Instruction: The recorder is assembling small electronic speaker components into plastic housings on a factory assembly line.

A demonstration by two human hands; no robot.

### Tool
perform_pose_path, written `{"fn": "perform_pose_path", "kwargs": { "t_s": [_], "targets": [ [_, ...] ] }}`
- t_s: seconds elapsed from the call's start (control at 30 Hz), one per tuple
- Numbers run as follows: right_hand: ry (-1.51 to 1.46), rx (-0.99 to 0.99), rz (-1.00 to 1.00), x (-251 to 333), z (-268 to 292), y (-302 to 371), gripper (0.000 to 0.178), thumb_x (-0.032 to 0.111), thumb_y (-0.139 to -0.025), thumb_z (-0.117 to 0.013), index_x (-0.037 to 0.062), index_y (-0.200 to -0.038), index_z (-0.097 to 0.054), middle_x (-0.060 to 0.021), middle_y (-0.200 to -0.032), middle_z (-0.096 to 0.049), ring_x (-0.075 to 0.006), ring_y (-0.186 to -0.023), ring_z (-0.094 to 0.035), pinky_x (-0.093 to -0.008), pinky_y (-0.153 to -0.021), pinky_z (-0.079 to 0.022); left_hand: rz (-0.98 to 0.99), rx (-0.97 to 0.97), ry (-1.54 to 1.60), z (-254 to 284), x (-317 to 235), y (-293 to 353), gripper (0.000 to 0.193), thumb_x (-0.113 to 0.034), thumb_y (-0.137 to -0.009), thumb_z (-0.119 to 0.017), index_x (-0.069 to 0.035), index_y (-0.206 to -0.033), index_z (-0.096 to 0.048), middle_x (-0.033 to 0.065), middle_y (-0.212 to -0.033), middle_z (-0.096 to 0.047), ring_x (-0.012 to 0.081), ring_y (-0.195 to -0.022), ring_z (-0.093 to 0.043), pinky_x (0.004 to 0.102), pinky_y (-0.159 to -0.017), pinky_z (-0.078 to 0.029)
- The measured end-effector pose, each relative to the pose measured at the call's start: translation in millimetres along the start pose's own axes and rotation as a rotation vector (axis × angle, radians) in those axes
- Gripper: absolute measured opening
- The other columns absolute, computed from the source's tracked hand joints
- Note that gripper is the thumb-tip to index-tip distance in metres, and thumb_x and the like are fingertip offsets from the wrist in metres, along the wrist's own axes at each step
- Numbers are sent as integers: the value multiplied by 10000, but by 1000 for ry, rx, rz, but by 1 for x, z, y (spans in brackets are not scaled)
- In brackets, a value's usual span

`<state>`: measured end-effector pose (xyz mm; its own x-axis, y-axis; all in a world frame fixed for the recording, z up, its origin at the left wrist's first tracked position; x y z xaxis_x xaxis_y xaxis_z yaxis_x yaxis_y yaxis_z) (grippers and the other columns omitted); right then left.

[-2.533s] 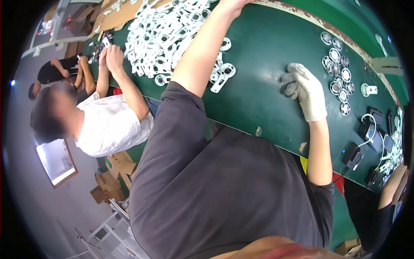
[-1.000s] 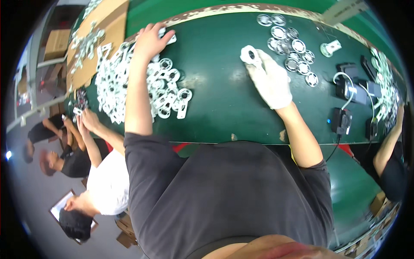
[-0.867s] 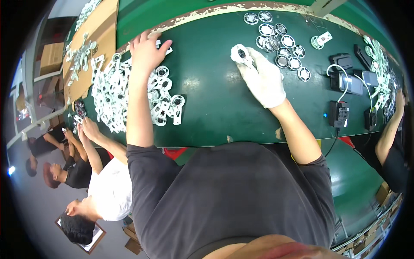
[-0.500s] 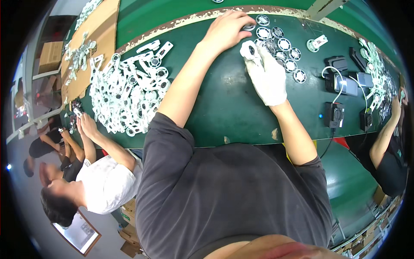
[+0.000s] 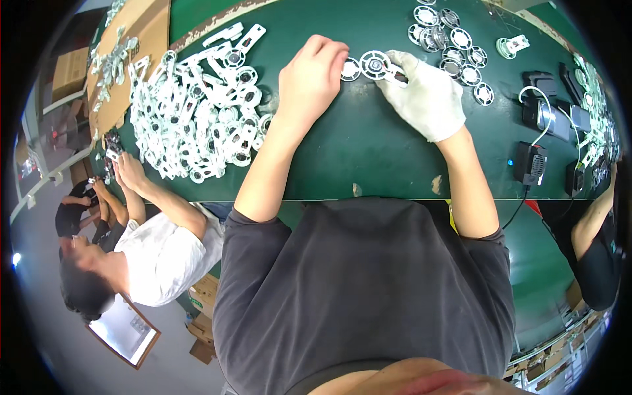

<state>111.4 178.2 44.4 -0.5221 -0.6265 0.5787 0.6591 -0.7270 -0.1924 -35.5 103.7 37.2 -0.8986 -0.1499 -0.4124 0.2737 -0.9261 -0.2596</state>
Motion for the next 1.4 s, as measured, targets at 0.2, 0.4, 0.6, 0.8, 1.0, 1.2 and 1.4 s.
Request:
{"fn": "perform_pose_path", "kwargs": {
  "t_s": [0.2,0.4,0.6,0.8,1.0,1.2,1.4],
  "targets": [
    [124,114,-139,-10,-1,0,367,352,-845,-651,101,-1112,-666,-119,-897,-714,-287,-826,-691,-367,-740,-545,-80,84,20,16,-9,15,422,-281,-742,-765,-136,-1116,-633,11,-1023,-582,218,-942,-600,343,-750,-533],
    [150,172,-143,-11,-2,2,350,322,-838,-656,108,-1115,-663,-123,-849,-709,-281,-801,-690,-367,-725,-541,-62,125,141,5,-7,18,424,-174,-734,-764,-143,-1139,-640,30,-1045,-603,209,-960,-609,310,-769,-524],
    [81,102,39,2,-9,8,311,280,-820,-673,116,-1084,-669,-131,-794,-686,-309,-748,-673,-387,-656,-534,-204,-5,291,12,-23,15,481,-90,-680,-751,-157,-1149,-670,10,-1021,-613,191,-882,-593,297,-722,-499],
    [106,153,13,2,-12,8,332,275,-807,-690,109,-1094,-669,-132,-818,-693,-305,-745,-678,-388,-649,-541,-190,20,348,9,-22,18,439,-91,-673,-774,-139,-1102,-696,5,-1030,-637,204,-876,-586,295,-712,-494],
    [81,90,44,3,-8,8,343,272,-798,-698,102,-1094,-670,-119,-845,-703,-286,-754,-687,-368,-652,-546,-220,-86,457,7,-16,17,399,-67,-673,-797,-96,-1058,-699,18,-1097,-660,196,-906,-602,276,-710,-509],
    [76,113,58,6,-10,10,341,268,-791,-701,111,-1092,-673,-111,-868,-707,-283,-772,-689,-359,-660,-547,-182,-108,522,8,-14,17,369,-152,-666,-819,-105,-1013,-704,1,-1054,-674,218,-930,-615,315,-810,-512],
    [18,67,72,6,-8,12,339,277,-785,-709,126,-1087,-681,-102,-848,-706,-288,-760,-687,-364,-654,-545,-312,-128,490,16,-18,17,385,-64,-669,-819,-31,-1030,-688,64,-1078,-704,222,-1000,-645,302,-831,-525]
  ]
}}
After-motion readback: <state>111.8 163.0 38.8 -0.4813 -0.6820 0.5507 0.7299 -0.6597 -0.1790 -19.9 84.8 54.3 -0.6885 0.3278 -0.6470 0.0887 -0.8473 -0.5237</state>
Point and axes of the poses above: each hand's wrist, its own y-axis away from the middle knuckle, its own z-axis out of the back of the hand, x = y × z, the point moved 7 cm from there along -y, towards the middle knuckle
